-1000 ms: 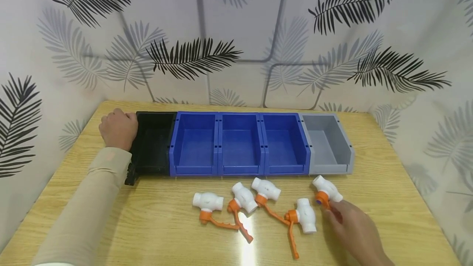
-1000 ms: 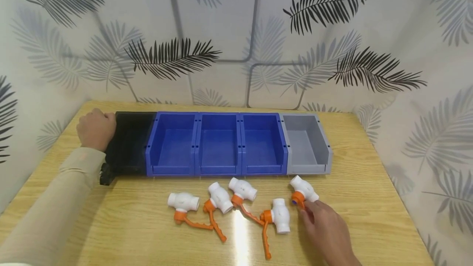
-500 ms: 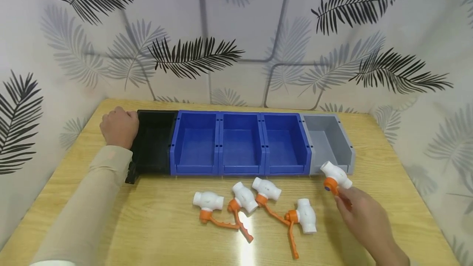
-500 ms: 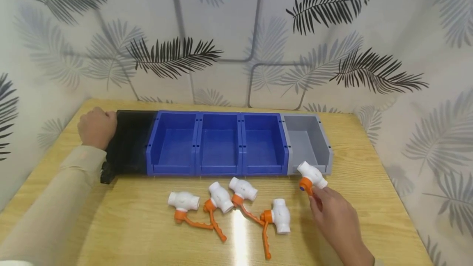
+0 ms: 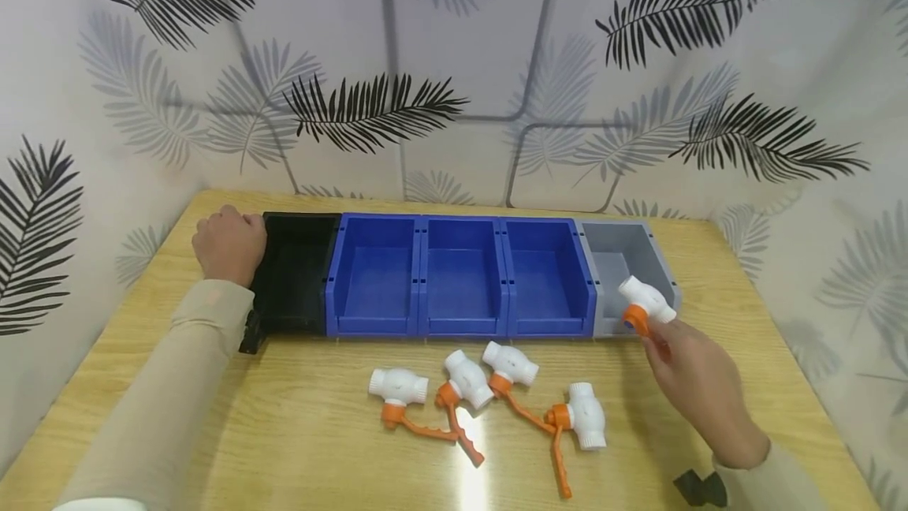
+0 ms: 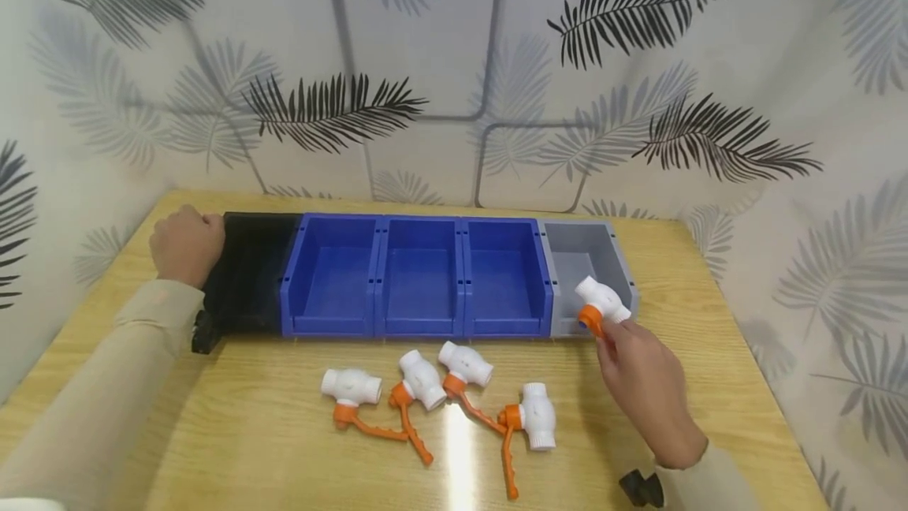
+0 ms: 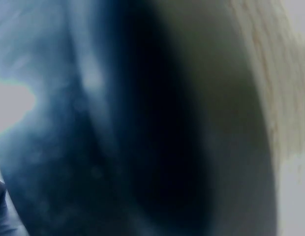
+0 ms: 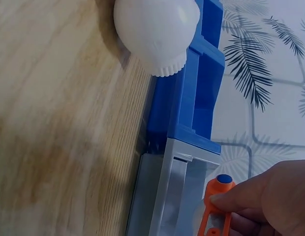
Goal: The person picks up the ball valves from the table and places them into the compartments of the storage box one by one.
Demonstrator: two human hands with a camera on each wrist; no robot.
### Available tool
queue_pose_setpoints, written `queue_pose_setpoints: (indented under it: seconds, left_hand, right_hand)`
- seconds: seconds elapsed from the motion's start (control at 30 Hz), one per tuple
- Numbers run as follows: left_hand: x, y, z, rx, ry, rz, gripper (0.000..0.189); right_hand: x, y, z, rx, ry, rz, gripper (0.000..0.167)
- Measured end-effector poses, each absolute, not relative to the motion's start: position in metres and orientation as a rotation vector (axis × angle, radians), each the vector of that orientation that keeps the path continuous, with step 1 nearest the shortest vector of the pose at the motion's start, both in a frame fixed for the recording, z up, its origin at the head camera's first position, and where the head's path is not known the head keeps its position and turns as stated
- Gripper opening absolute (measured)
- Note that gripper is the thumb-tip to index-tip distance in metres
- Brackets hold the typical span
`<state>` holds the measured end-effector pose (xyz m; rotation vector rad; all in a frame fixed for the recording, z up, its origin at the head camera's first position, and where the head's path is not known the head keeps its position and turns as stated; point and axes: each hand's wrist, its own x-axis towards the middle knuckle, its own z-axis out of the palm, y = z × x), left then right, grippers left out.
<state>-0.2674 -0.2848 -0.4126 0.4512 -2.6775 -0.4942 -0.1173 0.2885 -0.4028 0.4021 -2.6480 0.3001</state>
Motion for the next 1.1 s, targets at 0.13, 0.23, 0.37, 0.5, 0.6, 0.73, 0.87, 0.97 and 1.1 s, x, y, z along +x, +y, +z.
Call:
queue_pose_setpoints:
  seconds: [0.13, 0.23, 0.37, 0.5, 0.6, 0.73, 0.87, 0.97, 1.1]
  left_hand:
    - [-0.268, -0.287, -0.415, 0.466, -2.688, -0.506, 0.041]
    - [-0.269, -0.287, -0.417, 0.464, -2.681, -0.513, 0.041]
    - [-0.27, -0.287, -0.419, 0.45, -2.661, -0.512, 0.04]
    - [-0.272, -0.287, -0.42, 0.445, -2.659, -0.511, 0.039]
    - [-0.273, -0.287, -0.419, 0.449, -2.668, -0.5, 0.04]
    - [-0.273, -0.286, -0.415, 0.461, -2.671, -0.473, 0.041]
    - [-0.27, -0.285, -0.412, 0.456, -2.663, -0.475, 0.041]
    - [-0.269, -0.285, -0.412, 0.441, -2.662, -0.484, 0.04]
    - [-0.269, -0.286, -0.413, 0.445, -2.672, -0.486, 0.041]
  right_hand:
    - [-0.129, 0.286, -0.402, 0.401, -2.654, 0.278, 0.023]
    - [-0.135, 0.284, -0.403, 0.381, -2.672, 0.263, 0.019]
    - [-0.14, 0.282, -0.406, 0.354, -2.73, 0.253, 0.012]
    - [-0.143, 0.281, -0.41, 0.326, -2.793, 0.248, 0.011]
    - [-0.146, 0.281, -0.413, 0.318, -2.794, 0.25, 0.015]
    - [-0.153, 0.279, -0.416, 0.355, -2.736, 0.248, 0.017]
    - [-0.162, 0.276, -0.419, 0.398, -2.692, 0.237, 0.013]
    - [-0.167, 0.274, -0.419, 0.421, -2.679, 0.221, 0.011]
    - [-0.173, 0.271, -0.419, 0.428, -2.675, 0.207, 0.008]
